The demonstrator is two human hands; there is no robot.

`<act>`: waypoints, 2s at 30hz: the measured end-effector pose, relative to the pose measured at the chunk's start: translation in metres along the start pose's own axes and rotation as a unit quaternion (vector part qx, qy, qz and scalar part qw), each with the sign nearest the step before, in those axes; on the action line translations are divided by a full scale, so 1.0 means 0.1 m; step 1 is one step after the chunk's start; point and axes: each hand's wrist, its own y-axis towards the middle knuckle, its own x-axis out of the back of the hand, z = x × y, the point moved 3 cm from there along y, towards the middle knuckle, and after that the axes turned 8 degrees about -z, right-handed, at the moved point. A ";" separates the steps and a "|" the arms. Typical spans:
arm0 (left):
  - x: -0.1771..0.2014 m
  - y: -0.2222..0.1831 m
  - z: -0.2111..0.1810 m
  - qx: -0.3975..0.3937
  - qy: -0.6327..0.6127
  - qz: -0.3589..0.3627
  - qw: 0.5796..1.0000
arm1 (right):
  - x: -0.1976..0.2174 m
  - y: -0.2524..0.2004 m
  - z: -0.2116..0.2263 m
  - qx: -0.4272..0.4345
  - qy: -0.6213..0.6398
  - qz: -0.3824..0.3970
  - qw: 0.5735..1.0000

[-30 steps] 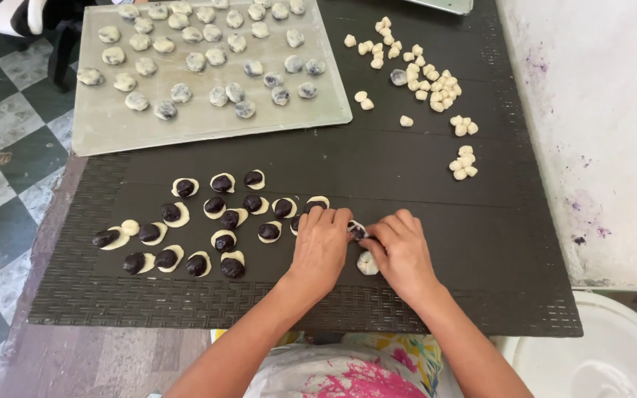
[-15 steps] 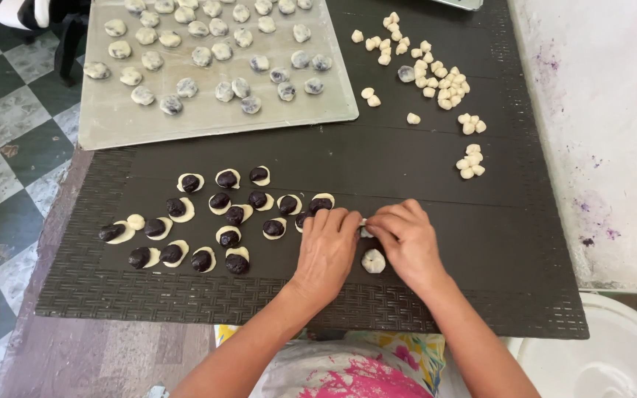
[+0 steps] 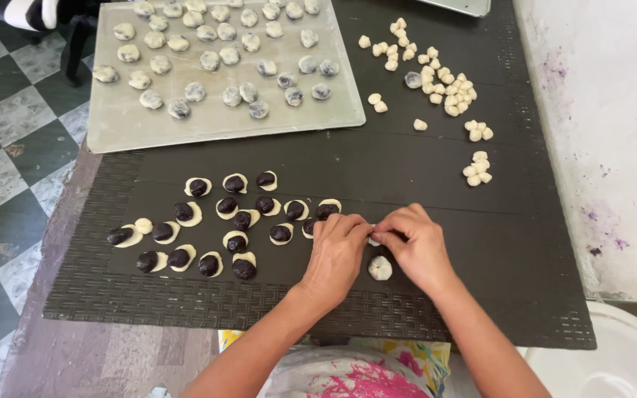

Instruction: Filling small pieces of white dough with a dark filling and rolling them into balls on a table.

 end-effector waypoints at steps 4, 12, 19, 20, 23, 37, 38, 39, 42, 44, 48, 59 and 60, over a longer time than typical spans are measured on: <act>0.28 0.21 0.22 0.020 0.057 0.012 0.998 | -0.20 0.32 0.00 0.059 -0.073 -0.005 0.996; 0.25 0.23 0.64 0.080 0.150 0.119 0.978 | -0.63 0.48 -0.05 0.143 -0.246 0.075 0.956; 0.10 0.32 0.69 0.091 0.157 0.166 0.969 | -0.80 0.49 -0.28 0.047 -0.050 0.117 0.991; 0.09 0.35 0.66 0.072 0.179 0.154 0.969 | -0.75 0.46 -0.15 0.081 -0.086 0.128 0.985; 0.08 0.34 0.62 0.026 0.221 0.105 0.969 | -0.57 0.37 0.12 0.110 -0.116 0.128 0.979; 0.22 0.44 0.47 -0.019 0.113 0.091 0.989 | -0.25 0.37 0.30 0.115 0.051 -0.028 0.992; 0.22 0.52 0.52 0.166 -0.006 0.132 0.977 | -0.16 0.39 0.43 0.161 0.052 -0.035 0.985; 0.19 0.55 0.54 0.342 -0.126 0.168 0.916 | -0.06 0.39 0.56 0.205 0.052 -0.043 0.976; 0.22 0.60 0.40 0.432 -0.238 0.173 0.853 | -0.01 0.39 0.47 0.261 0.000 -0.059 0.964; 0.24 0.64 0.25 0.444 -0.275 0.183 0.833 | 0.07 0.43 0.48 0.259 0.003 -0.070 0.963; 0.15 0.61 0.17 0.444 -0.328 0.141 0.822 | 0.09 0.41 0.49 0.248 0.022 -0.104 0.963; -0.44 0.50 0.47 0.516 -0.427 0.157 0.726 | 0.18 0.31 0.40 0.208 0.068 -0.107 0.970; -0.48 0.51 0.51 0.476 -0.354 0.184 0.784 | 0.16 0.30 0.36 0.201 0.070 -0.105 0.972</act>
